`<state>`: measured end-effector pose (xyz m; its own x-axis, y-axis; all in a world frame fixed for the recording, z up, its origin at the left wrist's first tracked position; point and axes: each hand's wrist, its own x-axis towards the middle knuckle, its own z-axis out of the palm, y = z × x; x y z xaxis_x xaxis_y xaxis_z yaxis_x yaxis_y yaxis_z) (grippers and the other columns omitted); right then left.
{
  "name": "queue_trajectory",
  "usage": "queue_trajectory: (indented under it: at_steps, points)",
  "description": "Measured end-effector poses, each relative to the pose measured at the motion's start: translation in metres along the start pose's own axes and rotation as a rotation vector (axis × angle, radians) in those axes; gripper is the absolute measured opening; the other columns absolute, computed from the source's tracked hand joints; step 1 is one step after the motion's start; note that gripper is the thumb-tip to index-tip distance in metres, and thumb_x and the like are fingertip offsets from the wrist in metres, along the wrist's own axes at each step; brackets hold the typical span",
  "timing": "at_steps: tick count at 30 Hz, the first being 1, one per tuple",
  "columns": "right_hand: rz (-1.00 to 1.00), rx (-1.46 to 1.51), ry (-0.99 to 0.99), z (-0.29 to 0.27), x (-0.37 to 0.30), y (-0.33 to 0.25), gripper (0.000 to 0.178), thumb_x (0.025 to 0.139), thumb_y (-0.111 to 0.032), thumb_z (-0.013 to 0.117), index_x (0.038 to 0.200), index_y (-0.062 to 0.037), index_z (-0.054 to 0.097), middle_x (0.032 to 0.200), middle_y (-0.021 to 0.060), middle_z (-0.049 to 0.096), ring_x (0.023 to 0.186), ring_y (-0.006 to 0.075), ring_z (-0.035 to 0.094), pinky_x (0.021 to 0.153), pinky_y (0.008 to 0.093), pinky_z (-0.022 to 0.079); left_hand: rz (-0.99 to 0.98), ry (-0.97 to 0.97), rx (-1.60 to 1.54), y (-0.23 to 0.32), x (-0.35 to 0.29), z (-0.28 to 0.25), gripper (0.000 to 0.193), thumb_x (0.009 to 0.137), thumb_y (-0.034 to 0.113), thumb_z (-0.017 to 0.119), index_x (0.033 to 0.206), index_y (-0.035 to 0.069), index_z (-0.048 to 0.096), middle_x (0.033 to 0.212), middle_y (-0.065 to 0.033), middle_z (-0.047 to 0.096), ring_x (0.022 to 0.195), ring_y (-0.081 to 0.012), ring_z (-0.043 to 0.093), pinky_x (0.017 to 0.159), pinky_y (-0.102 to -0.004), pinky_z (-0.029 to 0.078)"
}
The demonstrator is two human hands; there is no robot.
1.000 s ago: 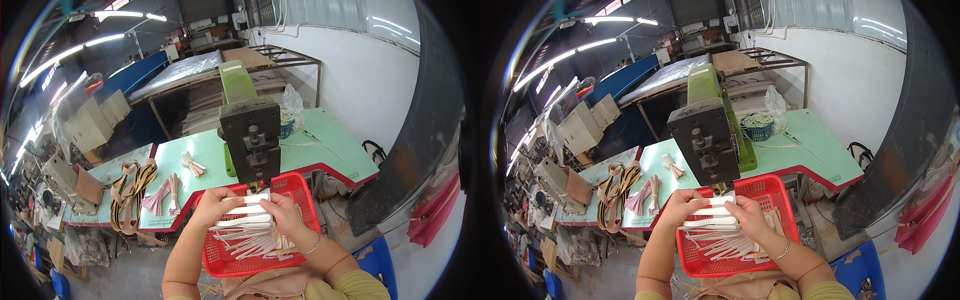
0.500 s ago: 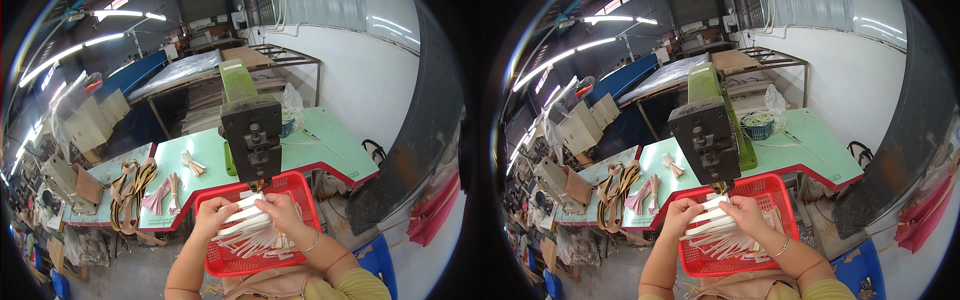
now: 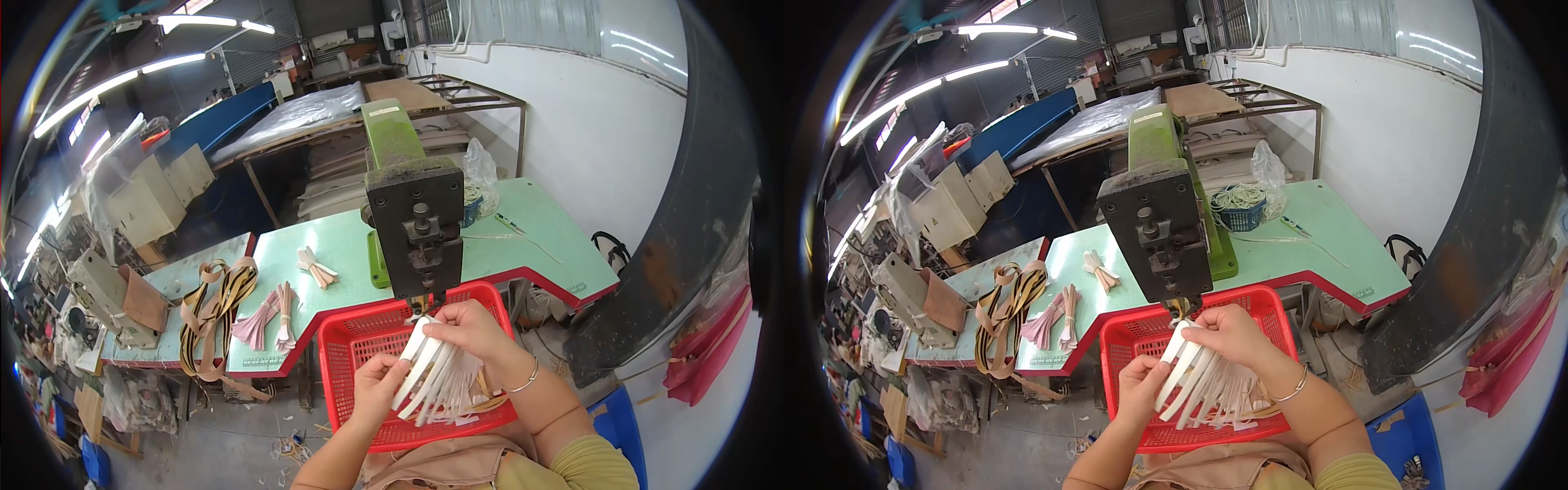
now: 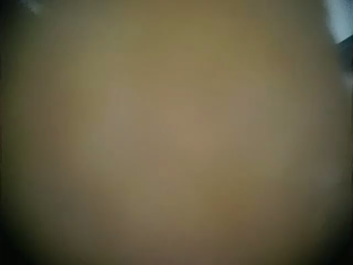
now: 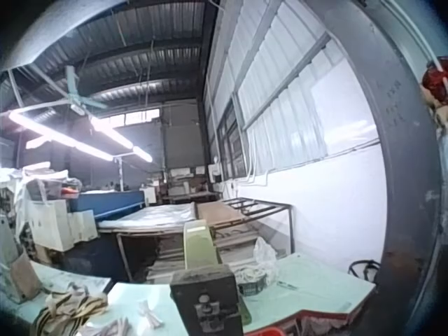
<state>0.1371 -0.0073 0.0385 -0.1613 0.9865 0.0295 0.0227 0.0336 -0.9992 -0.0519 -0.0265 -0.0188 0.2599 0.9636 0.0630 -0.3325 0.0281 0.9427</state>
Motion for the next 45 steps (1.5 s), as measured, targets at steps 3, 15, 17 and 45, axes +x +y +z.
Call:
queue_trajectory:
  at_steps: [3, 15, 17, 45]
  points:
    - [-0.018, -0.163, -0.055, -0.01, 0.006, -0.009, 0.02, 0.073, -0.018, 0.066, 0.073, 0.002, 0.062, 0.063, 0.0033, 0.059, 0.057, 0.0059, 0.053, 0.051, 0.0201, 0.041, 0.058, -0.087, 0.055, -0.002, -0.003, 0.007, 0.007, 0.081, 0.008, 0.058, 0.081, 0.001, 0.057, 0.069, -0.0012, 0.057, 0.06, -0.0058, 0.05, 0.054, -0.0185, 0.041]
    - [-0.249, -0.32, 0.061, -0.025, 0.01, -0.007, 0.03, 0.064, -0.026, 0.071, 0.076, -0.0004, 0.061, 0.061, 0.0062, 0.056, 0.055, 0.014, 0.052, 0.052, 0.0275, 0.041, -0.006, -0.128, 0.125, 0.028, 0.045, 0.032, 0.014, 0.079, 0.013, 0.061, 0.078, -0.001, 0.062, 0.071, -0.0023, 0.059, 0.066, -0.0071, 0.053, 0.062, -0.0198, 0.042]
    - [-0.395, -0.444, 0.395, -0.015, -0.003, 0.014, 0.022, 0.067, -0.02, 0.071, 0.073, -0.0028, 0.058, 0.059, 0.003, 0.052, 0.055, 0.0117, 0.051, 0.053, 0.0249, 0.043, -0.01, -0.113, 0.095, 0.029, 0.045, 0.03, 0.014, 0.078, 0.013, 0.061, 0.077, -0.001, 0.062, 0.07, -0.0025, 0.059, 0.065, -0.0075, 0.053, 0.062, -0.0201, 0.042]
    - [-0.186, 0.057, 0.362, -0.002, -0.048, 0.029, 0.019, 0.083, -0.012, 0.054, 0.092, 0.0024, 0.061, 0.075, -0.0003, 0.06, 0.066, 0.004, 0.051, 0.059, 0.019, 0.042, 0.039, -0.027, 0.063, 0.012, 0.042, 0.036, 0.01, 0.077, 0.011, 0.063, 0.075, 0.001, 0.061, 0.069, -0.0015, 0.06, 0.063, -0.0054, 0.053, 0.061, -0.0188, 0.041]
